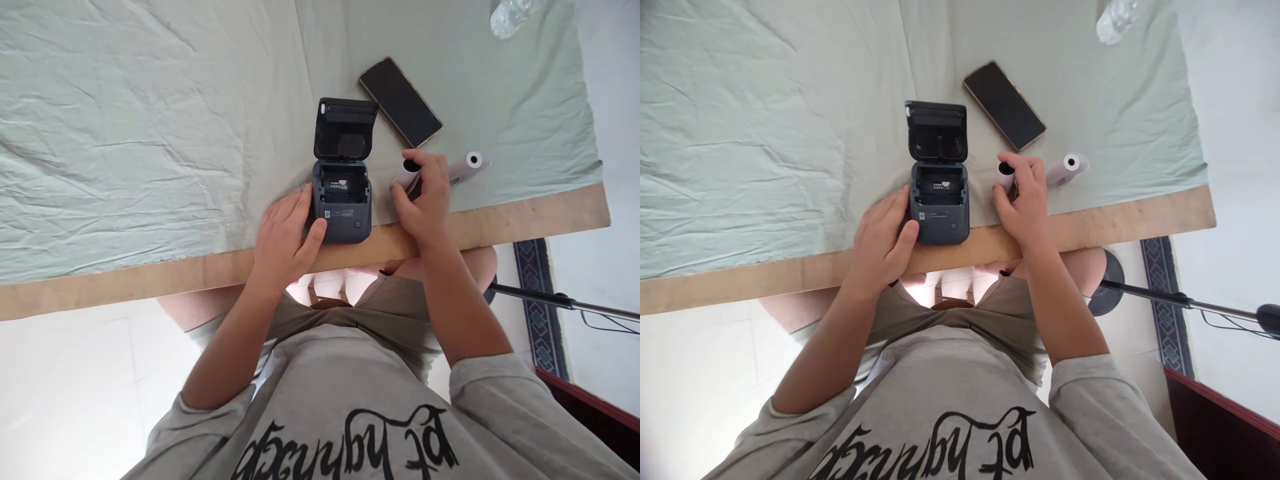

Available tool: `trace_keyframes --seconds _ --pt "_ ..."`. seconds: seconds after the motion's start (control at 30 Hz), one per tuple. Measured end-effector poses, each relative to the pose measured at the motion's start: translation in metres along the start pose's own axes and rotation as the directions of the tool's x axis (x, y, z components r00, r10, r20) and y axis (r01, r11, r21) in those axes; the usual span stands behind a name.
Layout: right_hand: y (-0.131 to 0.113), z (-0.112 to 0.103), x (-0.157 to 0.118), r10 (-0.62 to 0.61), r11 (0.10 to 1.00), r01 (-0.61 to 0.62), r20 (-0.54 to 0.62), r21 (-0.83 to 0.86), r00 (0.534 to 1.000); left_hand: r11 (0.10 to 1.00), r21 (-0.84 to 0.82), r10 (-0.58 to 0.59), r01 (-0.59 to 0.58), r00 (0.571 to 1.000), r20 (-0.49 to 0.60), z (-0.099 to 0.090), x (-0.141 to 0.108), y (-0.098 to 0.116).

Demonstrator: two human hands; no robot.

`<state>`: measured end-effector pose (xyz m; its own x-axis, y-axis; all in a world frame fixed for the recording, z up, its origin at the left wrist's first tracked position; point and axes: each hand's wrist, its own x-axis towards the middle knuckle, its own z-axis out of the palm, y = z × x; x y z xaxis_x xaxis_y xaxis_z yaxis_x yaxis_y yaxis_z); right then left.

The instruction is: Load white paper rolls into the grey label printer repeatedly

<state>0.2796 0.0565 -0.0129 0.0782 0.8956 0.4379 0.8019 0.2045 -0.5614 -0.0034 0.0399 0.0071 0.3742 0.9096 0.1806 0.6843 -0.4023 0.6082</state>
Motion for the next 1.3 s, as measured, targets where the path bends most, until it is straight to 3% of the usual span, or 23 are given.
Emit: trace_keyframes --seconds 0.17,0.3,0.4,0.5,0.63,0.87,1.0,1.13,1.3 --pt "0.001 -0.002 0.0 0.004 0.994 0.004 -0.073 0.107 0.997 1.0 0.006 0.012 -0.012 1.0 0.017 -0.002 0.001 0.001" --pt "-0.029 -0.008 0.006 -0.064 0.97 0.099 -0.159 0.223 0.985 1.0 0.025 0.001 -0.002 1.0 0.03 -0.004 0.001 0.003" --pt "-0.061 -0.007 0.015 -0.204 0.968 0.207 -0.037 0.14 0.978 0.999 0.033 -0.004 0.002 0.999 0.047 -0.005 0.001 0.005" --pt "-0.077 0.002 0.027 -0.296 0.955 0.291 0.131 0.055 0.946 0.999 0.032 -0.016 0.014 0.998 0.057 -0.006 0.001 0.006" --pt "-0.071 0.014 0.04 -0.288 0.953 0.302 0.248 -0.016 0.925 0.999 0.033 -0.017 0.015 0.998 0.055 -0.006 0.001 0.006" --pt "-0.064 0.013 0.05 -0.253 0.967 0.25 0.297 0.051 0.921 0.999 0.021 -0.03 0.029 0.998 0.057 -0.007 0.002 0.007" --pt "-0.072 0.007 0.04 -0.307 0.943 0.272 0.191 0.19 0.932 0.999 0.011 -0.034 0.033 0.998 0.061 -0.006 0.001 0.008" --pt "-0.08 0.006 0.011 -0.288 0.938 0.267 0.07 0.22 0.955 0.996 -0.075 -0.05 0.055 0.997 0.058 -0.01 0.005 0.004" --pt "-0.082 0.017 -0.017 -0.218 0.963 0.222 -0.038 0.156 0.975 0.957 -0.252 -0.152 0.143 0.988 -0.017 -0.026 0.042 0.012"
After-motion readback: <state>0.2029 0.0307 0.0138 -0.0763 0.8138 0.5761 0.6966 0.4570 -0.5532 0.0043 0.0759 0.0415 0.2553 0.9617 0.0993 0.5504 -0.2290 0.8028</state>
